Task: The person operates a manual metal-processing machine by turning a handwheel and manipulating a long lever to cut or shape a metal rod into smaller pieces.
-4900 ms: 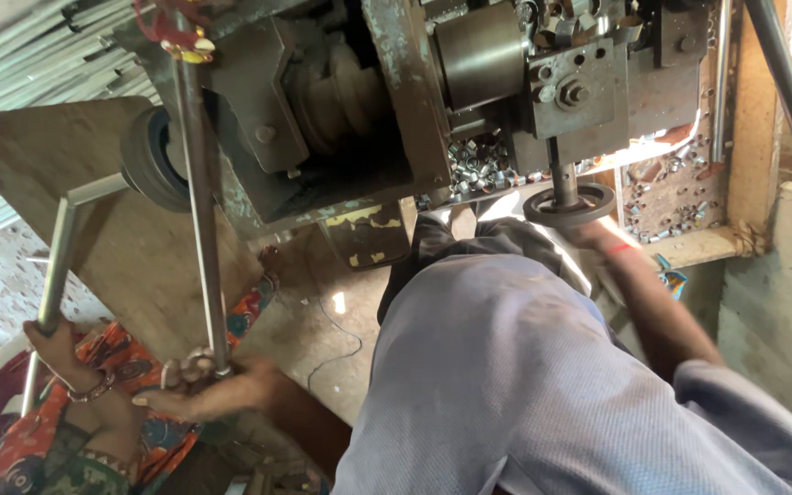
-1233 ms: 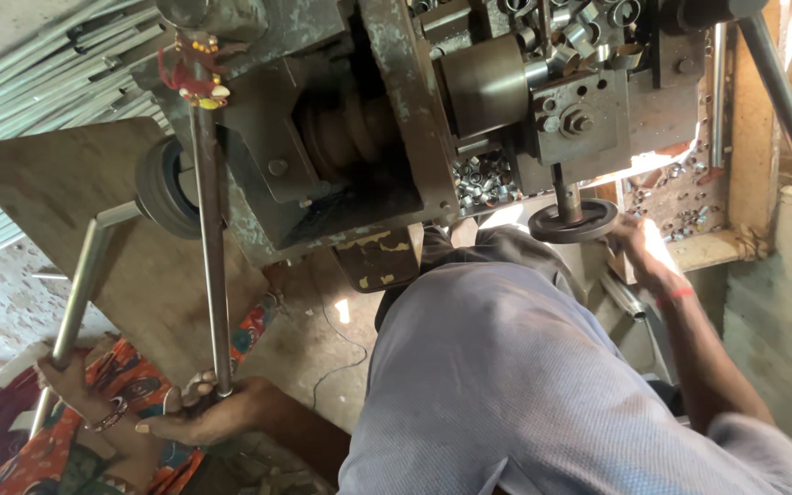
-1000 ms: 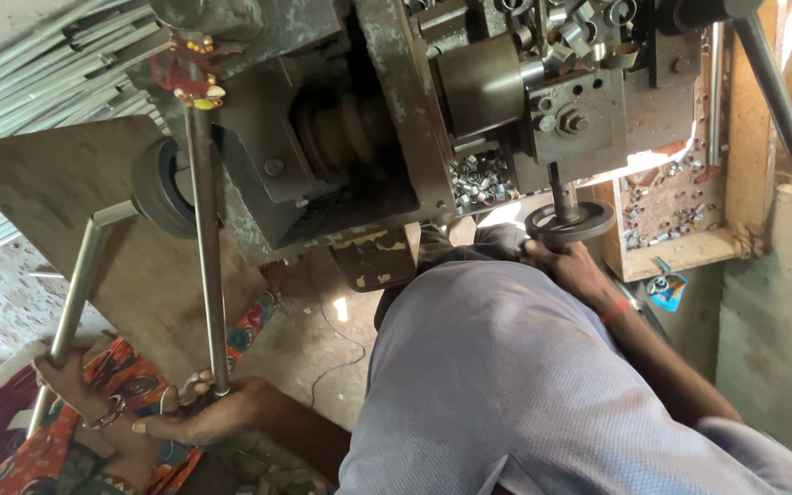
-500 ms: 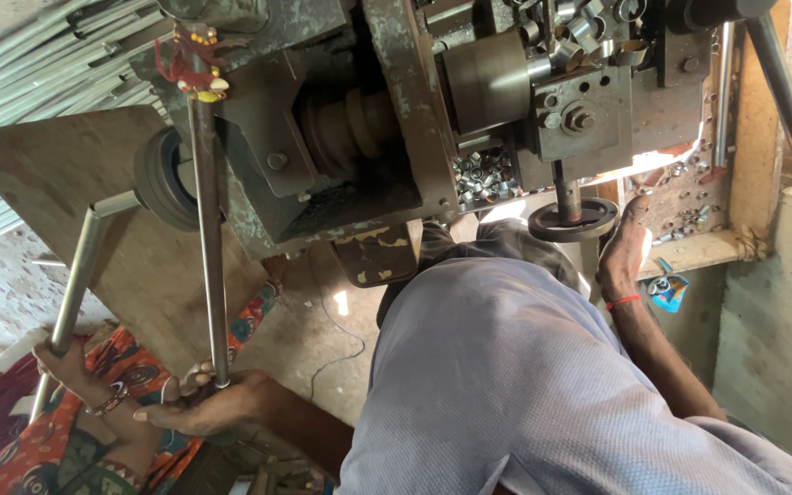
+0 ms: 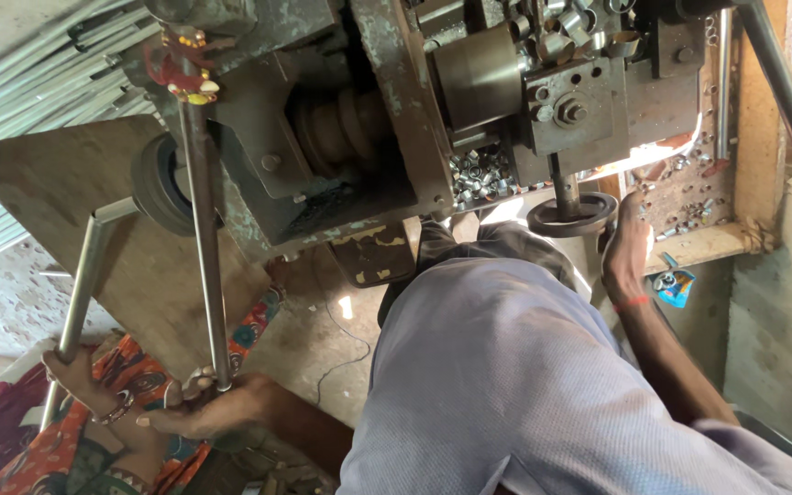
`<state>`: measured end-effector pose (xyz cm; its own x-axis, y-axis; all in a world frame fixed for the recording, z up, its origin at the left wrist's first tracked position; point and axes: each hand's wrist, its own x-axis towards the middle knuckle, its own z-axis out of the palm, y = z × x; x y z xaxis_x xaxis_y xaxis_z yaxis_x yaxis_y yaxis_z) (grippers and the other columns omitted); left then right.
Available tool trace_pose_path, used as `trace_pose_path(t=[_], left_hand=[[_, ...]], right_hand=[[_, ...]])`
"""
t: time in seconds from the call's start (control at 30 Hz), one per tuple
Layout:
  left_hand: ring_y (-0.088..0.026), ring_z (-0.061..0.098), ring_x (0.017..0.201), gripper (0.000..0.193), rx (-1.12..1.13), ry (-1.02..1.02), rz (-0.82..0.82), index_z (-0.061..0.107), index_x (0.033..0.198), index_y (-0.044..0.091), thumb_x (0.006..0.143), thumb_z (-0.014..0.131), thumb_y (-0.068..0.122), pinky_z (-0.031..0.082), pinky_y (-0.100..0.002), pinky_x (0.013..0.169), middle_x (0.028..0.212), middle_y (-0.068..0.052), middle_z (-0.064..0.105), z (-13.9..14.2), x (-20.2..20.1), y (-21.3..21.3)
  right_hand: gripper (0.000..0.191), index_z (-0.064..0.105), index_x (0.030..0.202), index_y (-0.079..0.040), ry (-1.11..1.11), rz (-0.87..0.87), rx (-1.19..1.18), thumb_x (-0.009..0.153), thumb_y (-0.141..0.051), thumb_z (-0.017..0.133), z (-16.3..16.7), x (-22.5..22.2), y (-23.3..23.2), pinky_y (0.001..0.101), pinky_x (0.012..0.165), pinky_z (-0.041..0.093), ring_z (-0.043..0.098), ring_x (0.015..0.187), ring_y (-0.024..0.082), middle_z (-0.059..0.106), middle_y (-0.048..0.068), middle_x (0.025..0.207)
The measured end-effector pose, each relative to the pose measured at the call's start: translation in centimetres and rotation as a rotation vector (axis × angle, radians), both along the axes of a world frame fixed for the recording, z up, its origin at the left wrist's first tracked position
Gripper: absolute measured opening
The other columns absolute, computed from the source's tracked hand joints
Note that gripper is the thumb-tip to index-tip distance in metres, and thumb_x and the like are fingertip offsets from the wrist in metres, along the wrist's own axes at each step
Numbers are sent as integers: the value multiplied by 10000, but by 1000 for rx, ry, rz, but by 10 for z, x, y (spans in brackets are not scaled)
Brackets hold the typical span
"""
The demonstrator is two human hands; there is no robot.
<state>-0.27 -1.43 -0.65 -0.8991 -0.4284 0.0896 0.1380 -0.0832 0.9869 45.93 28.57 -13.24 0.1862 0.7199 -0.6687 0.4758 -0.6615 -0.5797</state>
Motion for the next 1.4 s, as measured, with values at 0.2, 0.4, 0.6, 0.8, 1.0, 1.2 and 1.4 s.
trace_pose_path(t=[0.2, 0.4, 0.6, 0.8, 1.0, 1.2, 1.4], left_hand=[[-107, 506, 545, 489, -25, -67, 105, 597, 863, 52, 1031, 599, 511, 441, -234, 505, 640, 14, 471, 8, 2, 10], [-114, 467, 496, 497, 30, -75, -1, 556, 819, 75, 1017, 580, 529, 424, -238, 472, 593, 3, 438, 13, 8, 16], [-99, 481, 510, 484, 21, -30, -16, 570, 841, 68, 1040, 585, 509, 435, -227, 492, 599, 6, 444, 9, 7, 12], [-118, 510, 526, 513, -19, -67, -14, 560, 814, 69, 1043, 584, 526, 381, -209, 469, 618, 0, 472, 2, 33, 4], [-90, 444, 550, 487, -65, -27, 5, 581, 895, 74, 1023, 578, 543, 377, -217, 490, 671, 32, 438, 3, 20, 5], [-111, 451, 525, 511, -42, -42, 52, 538, 832, 79, 1024, 574, 551, 410, -241, 495, 613, 17, 412, 10, -1, 13], [-103, 447, 496, 502, -37, -48, 94, 549, 806, 80, 997, 609, 540, 402, -227, 461, 596, 20, 419, 12, 4, 19]], right_hand=[[592, 610, 918, 32, 36, 533, -335, 1079, -531, 520, -7, -41, -1, 390, 672, 348, 448, 786, 236, 512, 100, 865], [438, 663, 1237, -50, -34, 652, -299, 1060, -383, 440, 26, -19, 36, 402, 982, 403, 534, 1198, 272, 592, 150, 1304], [523, 561, 1408, -82, 503, 889, -425, 899, -179, 498, 25, -12, 29, 399, 1056, 377, 542, 1298, 257, 631, 149, 1390], [364, 676, 1243, -89, 38, 1398, 115, 987, -173, 432, -12, -21, 63, 418, 915, 534, 666, 1008, 287, 707, 162, 1140], [349, 681, 1218, -73, 174, 1269, 122, 975, -164, 448, -3, -38, 40, 396, 978, 518, 699, 1040, 261, 734, 157, 1117], [331, 693, 1169, -47, 458, 336, -367, 950, -132, 460, 34, -21, 24, 367, 1065, 491, 735, 1087, 232, 773, 148, 1102], [313, 655, 1204, -15, 209, 890, 140, 981, -218, 570, -3, -6, 21, 375, 873, 494, 637, 1017, 270, 672, 122, 1103]])
